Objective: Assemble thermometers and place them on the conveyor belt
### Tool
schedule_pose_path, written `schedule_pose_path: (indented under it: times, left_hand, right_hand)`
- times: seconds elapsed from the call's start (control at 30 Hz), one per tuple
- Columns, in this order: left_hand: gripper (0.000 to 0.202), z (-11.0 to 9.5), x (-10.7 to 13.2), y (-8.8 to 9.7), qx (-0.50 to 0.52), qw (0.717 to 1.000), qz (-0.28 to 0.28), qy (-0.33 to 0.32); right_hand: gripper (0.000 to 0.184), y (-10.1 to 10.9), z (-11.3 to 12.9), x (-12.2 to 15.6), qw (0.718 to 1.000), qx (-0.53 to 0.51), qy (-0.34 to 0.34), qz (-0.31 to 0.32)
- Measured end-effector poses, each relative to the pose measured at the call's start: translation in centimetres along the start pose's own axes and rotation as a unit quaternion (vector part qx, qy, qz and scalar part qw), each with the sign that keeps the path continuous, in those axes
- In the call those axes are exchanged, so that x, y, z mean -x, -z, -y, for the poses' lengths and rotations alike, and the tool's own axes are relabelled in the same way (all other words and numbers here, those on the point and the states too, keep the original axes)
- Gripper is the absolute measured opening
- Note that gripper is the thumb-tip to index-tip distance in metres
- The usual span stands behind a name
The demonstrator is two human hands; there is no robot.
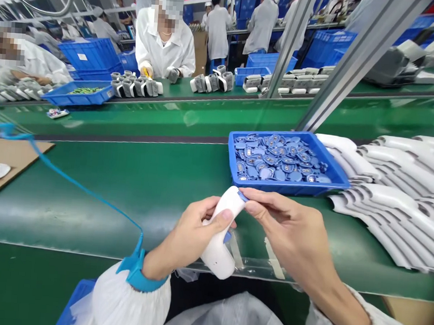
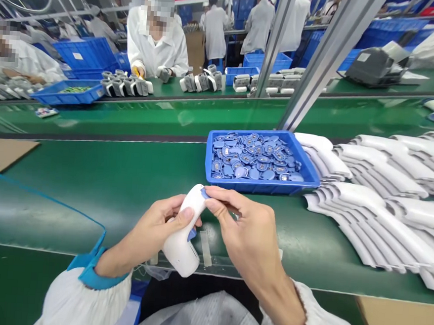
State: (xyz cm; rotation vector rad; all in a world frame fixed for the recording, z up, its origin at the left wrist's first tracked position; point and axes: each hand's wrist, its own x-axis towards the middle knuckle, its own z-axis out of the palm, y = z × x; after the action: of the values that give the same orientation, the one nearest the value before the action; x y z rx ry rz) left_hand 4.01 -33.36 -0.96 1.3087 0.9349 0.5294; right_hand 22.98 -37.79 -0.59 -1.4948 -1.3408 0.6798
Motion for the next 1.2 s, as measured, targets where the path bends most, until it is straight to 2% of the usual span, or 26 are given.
schedule_pose_path:
  times: [0.1, 0.3, 0.37, 0.43, 0.53, 0.63, 0.77, 0.83, 0.9, 0.97, 1.0, 1.07, 1.13, 1.2]
  left_hand:
    - [0.043, -0.8, 0.4, 0.3, -0.121, 0.992, -0.006, -0.032]
    - [0.038, -2.0, 0.9, -0.1, -0.311, 0.945, -0.053, -0.086]
    - [0.04, -1.9, 0.9, -0.1, -0.346, 0.931, -0.062, -0.101]
    - [0.04, -1.8, 0.9, 0.0, -0.365, 0.923, -0.046, -0.117]
    - [0.036, -1.7, 0.9, 0.3, -0.395, 0.906, -0.035, -0.149]
    - [0.029, -1.3, 0.8, 0.3, -0.433, 0.878, -0.045, -0.199]
    - [0.022, -0.2, 0.6, -0.2, -0.504, 0.826, -0.06, -0.245]
    - [0.02, 0.3, 0.8, -0.5, -0.516, 0.81, -0.068, -0.27]
    - [0.019, 0.8, 1.0, -0.8, -0.48, 0.822, -0.12, -0.283]
    - [0.024, 1.2, 1.0, -1.2, -0.422, 0.837, -0.229, -0.263]
    - [0.033, 1.5, 0.8, -1.4, -0.399, 0.836, -0.286, -0.245]
    - [0.048, 2.0, 0.1, -1.7, -0.387, 0.809, -0.369, -0.245]
    - [0.052, 2.3, -0.8, -1.9, -0.408, 0.772, -0.387, -0.295]
    - [0.05, 2.3, -1.6, -1.7, -0.422, 0.752, -0.372, -0.344]
  right_hand:
    - [0.019, 0.7, -0.1, -0.1, 1.0, 0.019, 0.02, 0.015]
    - [0.035, 0.5, -0.7, 0.5, 0.995, 0.036, 0.086, 0.042]
    - [0.033, 0.4, -0.6, 0.7, 0.986, 0.08, 0.142, 0.027]
    - [0.028, 0.5, -0.3, 0.9, 0.972, 0.128, 0.198, -0.006]
    - [0.025, 0.7, 0.1, 1.0, 0.957, 0.162, 0.24, -0.032]
    - [0.023, 0.3, 0.0, 1.2, 0.961, 0.159, 0.227, -0.01]
    - [0.014, -0.7, -0.7, 2.4, 0.967, 0.165, 0.192, -0.027]
    - [0.014, -0.7, -1.0, 3.2, 0.972, 0.164, 0.165, -0.019]
    - [0.012, -0.3, -1.0, 3.9, 0.977, 0.159, 0.139, 0.022]
    - [0.012, 0.2, -0.9, 4.3, 0.977, 0.152, 0.134, 0.067]
    - [0.013, 0.2, -0.9, 4.5, 0.976, 0.148, 0.133, 0.092]
    - [0.015, -0.2, -0.9, 4.9, 0.969, 0.156, 0.138, 0.13]
    - [0.018, -1.2, -1.1, 5.6, 0.96, 0.189, 0.17, 0.121]
    - [0.022, -2.3, -1.4, 6.4, 0.954, 0.214, 0.194, 0.078]
